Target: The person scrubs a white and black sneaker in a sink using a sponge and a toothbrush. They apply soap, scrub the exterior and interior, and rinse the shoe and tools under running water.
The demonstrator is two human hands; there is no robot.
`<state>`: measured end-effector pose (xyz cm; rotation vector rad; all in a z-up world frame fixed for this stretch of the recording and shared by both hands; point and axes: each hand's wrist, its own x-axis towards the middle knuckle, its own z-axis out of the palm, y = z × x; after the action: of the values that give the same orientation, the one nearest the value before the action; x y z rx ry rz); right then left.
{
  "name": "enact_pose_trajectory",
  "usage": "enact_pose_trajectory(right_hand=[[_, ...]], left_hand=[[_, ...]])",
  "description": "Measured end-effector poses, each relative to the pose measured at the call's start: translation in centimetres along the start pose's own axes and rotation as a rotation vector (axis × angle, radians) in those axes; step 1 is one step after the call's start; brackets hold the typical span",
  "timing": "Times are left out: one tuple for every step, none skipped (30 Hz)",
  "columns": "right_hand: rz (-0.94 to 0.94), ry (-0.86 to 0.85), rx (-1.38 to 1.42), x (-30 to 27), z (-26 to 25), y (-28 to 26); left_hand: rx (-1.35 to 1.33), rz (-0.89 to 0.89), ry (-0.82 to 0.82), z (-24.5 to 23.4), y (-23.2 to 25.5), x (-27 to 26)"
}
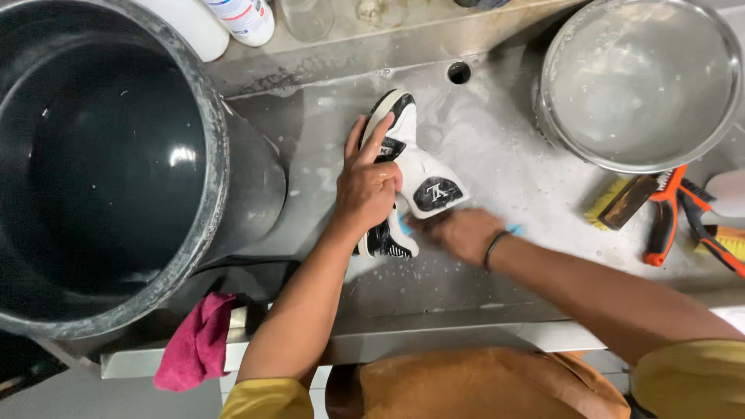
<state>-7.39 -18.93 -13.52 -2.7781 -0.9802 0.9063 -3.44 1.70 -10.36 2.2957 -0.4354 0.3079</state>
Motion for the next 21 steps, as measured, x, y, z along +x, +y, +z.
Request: enact_pose_trajectory(right_hand=[[-0.009, -0.001, 0.001, 0.5, -0.9, 1.9], [0.107, 0.034, -0.036, 0.6, -1.5, 3.8], [0.224, 0.069, -0.074, 0.6, -2.0, 5.8], [0.234, 0.068, -0.074, -0.8, -3.1, 3.6], [0.169, 0.016, 0.010, -2.2, -4.3, 1.3], [0.096, -0.022, 0.083, -3.1, -5.8, -0.7], [0.100, -0.011, 0.073, -2.8, -5.3, 0.1], [0.091, -0.019, 0.040, -2.7, -4.4, 0.5], [0.081, -0.027, 0.007, -2.7, -3.5, 0.9], [0.083, -0.031, 0.017, -3.5, -4.6, 1.6], [0.179, -0.045, -0.047, -4.4, -5.7, 2.3], [0.291, -0.042, -0.117, -5.0, -7.3, 3.6], [0.309, -0.030, -0.115, -6.8, -9.4, 3.8], [0.363, -0.030, -0.064, -8.7, -11.5, 4.1], [0.417, -0.027, -0.013, -10.6, -13.4, 4.3], [0.411, -0.031, -0.017, -11.7, -16.3, 4.4], [0.590, -0.103, -0.021, -12.7, -19.0, 4.6], [0.790, -0.158, -0.005, -14.1, -21.5, 4.6], [0.801, -0.161, 0.004, -13.3, -20.3, 7.1], [0.839, -0.149, 0.033, -13.0, -19.0, 9.7], [0.877, -0.136, 0.064, -12.9, -17.8, 12.4]], left_hand=[[0.007, -0.007, 0.001, -0.3, -0.2, 0.2], [0.032, -0.009, -0.030, -0.2, -0.2, 0.2], [0.058, -0.011, -0.061, -0.1, -0.2, 0.2], [0.050, -0.005, -0.064, 0.0, 0.5, 0.3], [0.097, -0.006, -0.087, 0.0, 1.3, 0.4], [0.153, -0.003, -0.096, -0.1, 1.9, 1.0], [0.154, 0.006, -0.084, -0.4, 2.3, 1.5], [0.202, 0.012, -0.132, -0.7, 2.7, 1.4], [0.250, 0.019, -0.180, -1.0, 3.2, 1.2], [0.249, 0.018, -0.190, -1.3, 3.4, 1.0], [0.251, -0.033, -0.234, -1.7, 3.7, 0.8], [0.252, -0.063, -0.266, -1.8, 3.8, 1.6], [0.249, -0.042, -0.266, -2.4, 4.3, 2.1], [0.252, -0.120, -0.326, -2.8, 4.9, 2.3], [0.255, -0.199, -0.386, -3.2, 5.4, 2.5], [0.255, -0.206, -0.383, -2.8, 5.2, 2.6], [0.277, -0.225, -0.375, -2.3, 5.1, 2.6], [0.298, -0.225, -0.381, -1.7, 4.9, 2.8], [0.295, -0.215, -0.391, -2.3, 5.8, 2.9], [0.279, -0.337, -0.510, -2.7, 6.9, 3.6], [0.267, -0.459, -0.629, -3.1, 8.1, 4.3]])
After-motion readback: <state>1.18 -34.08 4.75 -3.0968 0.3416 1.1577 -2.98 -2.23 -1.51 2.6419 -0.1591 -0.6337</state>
